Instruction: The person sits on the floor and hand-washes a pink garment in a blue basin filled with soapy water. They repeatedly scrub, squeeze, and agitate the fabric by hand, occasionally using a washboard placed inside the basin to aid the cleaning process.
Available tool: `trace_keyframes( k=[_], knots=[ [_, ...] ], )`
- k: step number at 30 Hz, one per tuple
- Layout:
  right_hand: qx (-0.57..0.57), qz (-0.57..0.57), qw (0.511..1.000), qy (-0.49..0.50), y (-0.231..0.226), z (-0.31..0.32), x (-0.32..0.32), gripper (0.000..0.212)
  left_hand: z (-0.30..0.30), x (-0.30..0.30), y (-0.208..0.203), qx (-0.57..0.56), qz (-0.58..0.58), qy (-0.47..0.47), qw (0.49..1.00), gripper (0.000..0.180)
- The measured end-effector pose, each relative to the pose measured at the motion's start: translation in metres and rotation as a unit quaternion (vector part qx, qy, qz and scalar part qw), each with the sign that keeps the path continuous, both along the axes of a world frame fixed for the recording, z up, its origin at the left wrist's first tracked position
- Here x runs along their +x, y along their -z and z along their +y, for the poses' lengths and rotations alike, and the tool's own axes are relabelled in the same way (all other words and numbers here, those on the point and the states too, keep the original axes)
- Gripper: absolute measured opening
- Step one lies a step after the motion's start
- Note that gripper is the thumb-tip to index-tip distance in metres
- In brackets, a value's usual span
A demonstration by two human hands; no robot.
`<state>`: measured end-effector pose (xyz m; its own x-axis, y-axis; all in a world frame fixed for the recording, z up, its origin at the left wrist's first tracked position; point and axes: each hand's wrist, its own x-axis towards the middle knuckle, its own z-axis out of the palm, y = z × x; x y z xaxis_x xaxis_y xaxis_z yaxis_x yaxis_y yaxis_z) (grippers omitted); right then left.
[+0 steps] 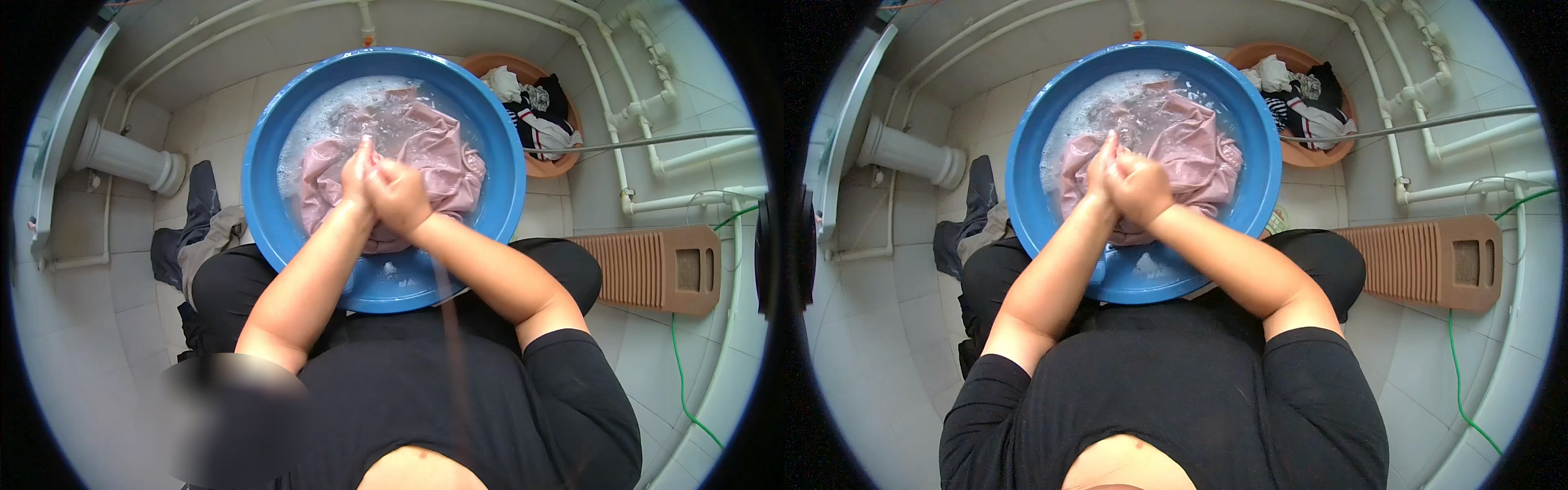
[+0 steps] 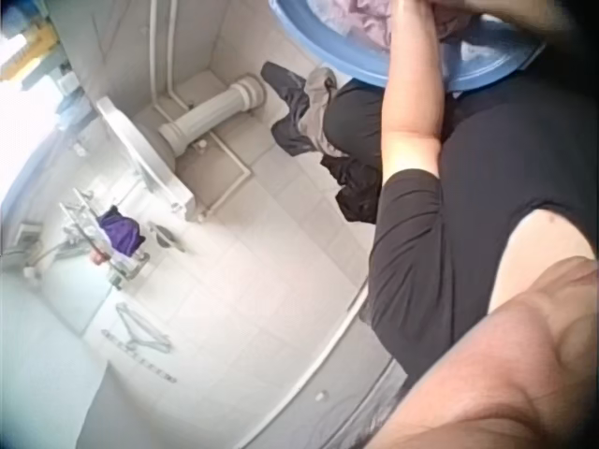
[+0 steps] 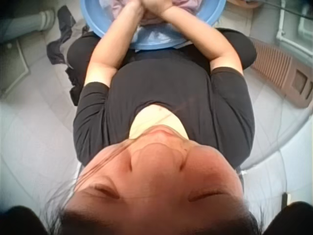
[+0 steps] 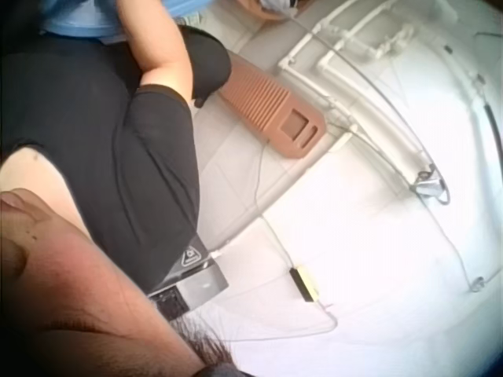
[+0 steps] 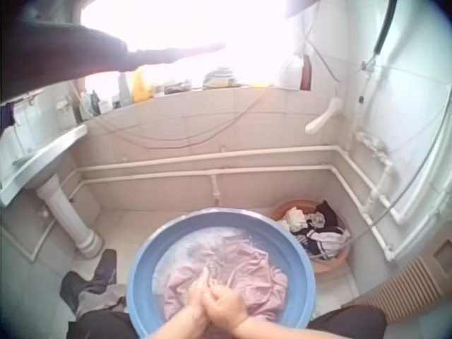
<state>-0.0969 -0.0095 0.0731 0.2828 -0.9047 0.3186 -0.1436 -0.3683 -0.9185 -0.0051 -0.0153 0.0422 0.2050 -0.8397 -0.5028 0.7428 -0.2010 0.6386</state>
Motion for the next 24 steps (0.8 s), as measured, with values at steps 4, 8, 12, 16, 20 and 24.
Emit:
trace_keyframes(
  k=[4, 8, 12, 16, 20, 24],
  knots=[
    [0.035, 0.017, 0.999, -0.015, 0.016, -0.004, -0.010, 0.024, 0.001, -0.005, 0.016, -0.020, 0.055, 0.018, 0.998, 0.028],
    [0.083, 0.028, 0.995, 0.044, 0.021, -0.021, -0.018, 0.029, 0.010, -0.035, -0.022, 0.017, 0.022, -0.020, 0.999, 0.024],
    [-0.055, 0.053, 0.995, -0.057, -0.001, 0.020, -0.013, 0.027, 0.005, -0.004, 0.001, 0.003, 0.023, 0.030, 0.999, 0.025],
    [0.071, 0.014, 0.996, 0.044, 0.021, -0.018, -0.021, 0.028, 0.021, -0.039, -0.030, 0.067, 0.056, -0.012, 0.996, 0.028],
    [-0.028, 0.032, 0.999, 0.022, 0.001, 0.015, -0.014, 0.026, 0.025, -0.015, -0.006, 0.002, 0.128, 0.066, 0.990, 0.032],
    [-0.093, 0.036, 0.994, -0.053, 0.001, 0.026, -0.022, 0.022, 0.021, 0.000, 0.033, 0.014, 0.109, 0.086, 0.990, 0.035]
  ],
)
